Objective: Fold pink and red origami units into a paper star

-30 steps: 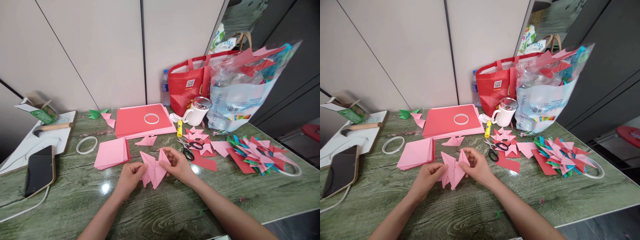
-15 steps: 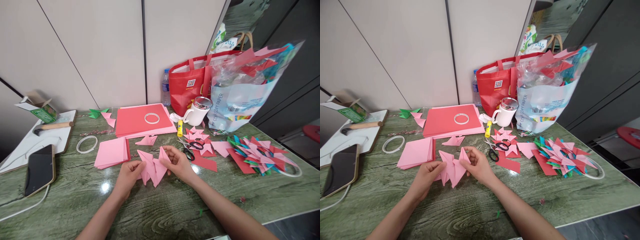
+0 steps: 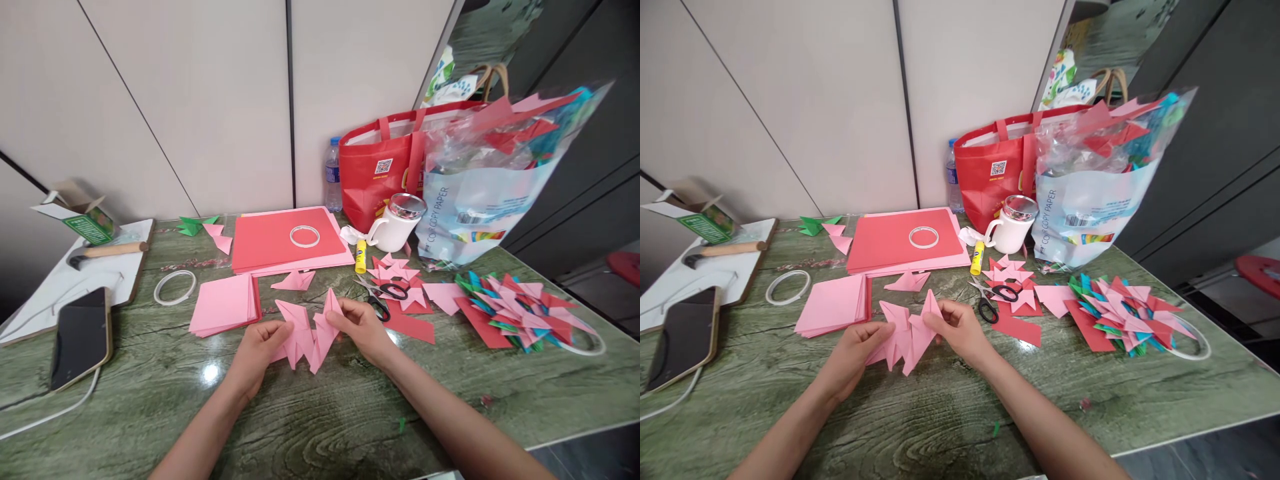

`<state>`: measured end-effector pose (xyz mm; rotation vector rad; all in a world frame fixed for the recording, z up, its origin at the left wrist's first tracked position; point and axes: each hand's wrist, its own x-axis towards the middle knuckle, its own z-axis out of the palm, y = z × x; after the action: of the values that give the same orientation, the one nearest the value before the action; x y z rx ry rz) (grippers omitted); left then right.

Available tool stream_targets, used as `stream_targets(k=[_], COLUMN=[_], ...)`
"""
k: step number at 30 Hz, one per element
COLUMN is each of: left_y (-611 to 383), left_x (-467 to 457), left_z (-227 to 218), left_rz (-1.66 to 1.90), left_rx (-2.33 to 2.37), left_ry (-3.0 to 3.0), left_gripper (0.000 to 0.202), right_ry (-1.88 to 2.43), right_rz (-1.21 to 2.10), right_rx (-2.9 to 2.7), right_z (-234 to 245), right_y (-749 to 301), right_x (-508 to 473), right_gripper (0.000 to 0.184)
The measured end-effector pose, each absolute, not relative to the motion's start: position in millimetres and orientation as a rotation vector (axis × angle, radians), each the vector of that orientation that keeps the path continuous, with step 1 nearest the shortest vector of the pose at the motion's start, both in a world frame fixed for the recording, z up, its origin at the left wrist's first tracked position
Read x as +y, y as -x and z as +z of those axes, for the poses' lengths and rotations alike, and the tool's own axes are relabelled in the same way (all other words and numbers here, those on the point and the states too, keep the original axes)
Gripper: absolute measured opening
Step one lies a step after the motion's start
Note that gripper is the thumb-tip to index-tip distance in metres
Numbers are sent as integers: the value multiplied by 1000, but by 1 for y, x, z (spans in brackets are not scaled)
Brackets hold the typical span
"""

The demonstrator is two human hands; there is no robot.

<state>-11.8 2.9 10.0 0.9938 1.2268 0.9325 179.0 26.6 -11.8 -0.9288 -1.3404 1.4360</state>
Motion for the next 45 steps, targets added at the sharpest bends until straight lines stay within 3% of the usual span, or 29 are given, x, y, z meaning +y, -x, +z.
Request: stream_targets(k=[14, 21, 34, 45], left_y=[7, 9, 17, 18], left_x=[-1, -2, -10, -11], left_z=[12, 10, 7, 11], left_rz=[775, 877, 1203, 1211], left_rx=[1284, 1301, 1191, 1170], left_ry=[-1432, -1609, -2121, -2171], left_gripper=[35, 14, 23, 25], right_ry=[821, 760, 467, 437], right_rz=[1315, 1166, 706, 668], right_rx=[-1707, -1764, -1874, -1892], right_z=[-2, -2, 0, 4], right_y=[-174, -172, -174, -174], right_x=[20, 19, 16, 13], right_gripper=[29, 25, 21, 21])
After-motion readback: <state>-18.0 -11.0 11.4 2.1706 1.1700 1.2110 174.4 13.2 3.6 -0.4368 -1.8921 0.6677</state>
